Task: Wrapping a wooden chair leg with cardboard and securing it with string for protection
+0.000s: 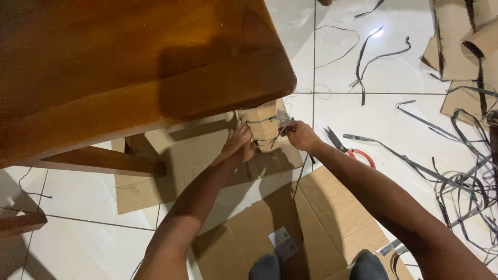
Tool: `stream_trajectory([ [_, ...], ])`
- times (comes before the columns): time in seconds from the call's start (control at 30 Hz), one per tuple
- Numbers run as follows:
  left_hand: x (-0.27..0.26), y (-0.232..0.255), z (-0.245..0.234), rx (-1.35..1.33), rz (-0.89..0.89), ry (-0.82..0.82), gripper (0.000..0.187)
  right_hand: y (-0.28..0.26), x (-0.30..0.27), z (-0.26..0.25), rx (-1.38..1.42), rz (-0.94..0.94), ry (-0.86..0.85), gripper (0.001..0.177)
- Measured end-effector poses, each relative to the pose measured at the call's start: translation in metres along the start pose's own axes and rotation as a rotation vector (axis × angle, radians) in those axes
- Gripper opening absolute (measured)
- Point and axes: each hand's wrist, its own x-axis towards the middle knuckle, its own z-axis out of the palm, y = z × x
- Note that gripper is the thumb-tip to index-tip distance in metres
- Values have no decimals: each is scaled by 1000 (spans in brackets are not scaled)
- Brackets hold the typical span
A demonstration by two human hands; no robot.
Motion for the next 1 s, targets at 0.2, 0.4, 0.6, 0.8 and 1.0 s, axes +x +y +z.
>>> stream_trajectory([
  [0.2, 3, 18, -43, 324, 23, 763, 74, 25, 34, 13, -65, 41, 1, 31],
  [0.4, 5, 40, -52, -525, -413, 261, 21, 22, 33, 18, -68, -42, -1, 34],
  [0.6, -26, 65, -161, -1124, -851, -121, 49, 5, -20, -1, 11, -98, 16, 32],
  [0.8, -61, 74, -212, -1782, -926, -49, 35, 20, -54, -3, 51, -136, 34, 26],
  [1.0, -36, 110, -14, -1737, -837, -120, 41, 33, -59, 15, 42, -103, -26, 23],
])
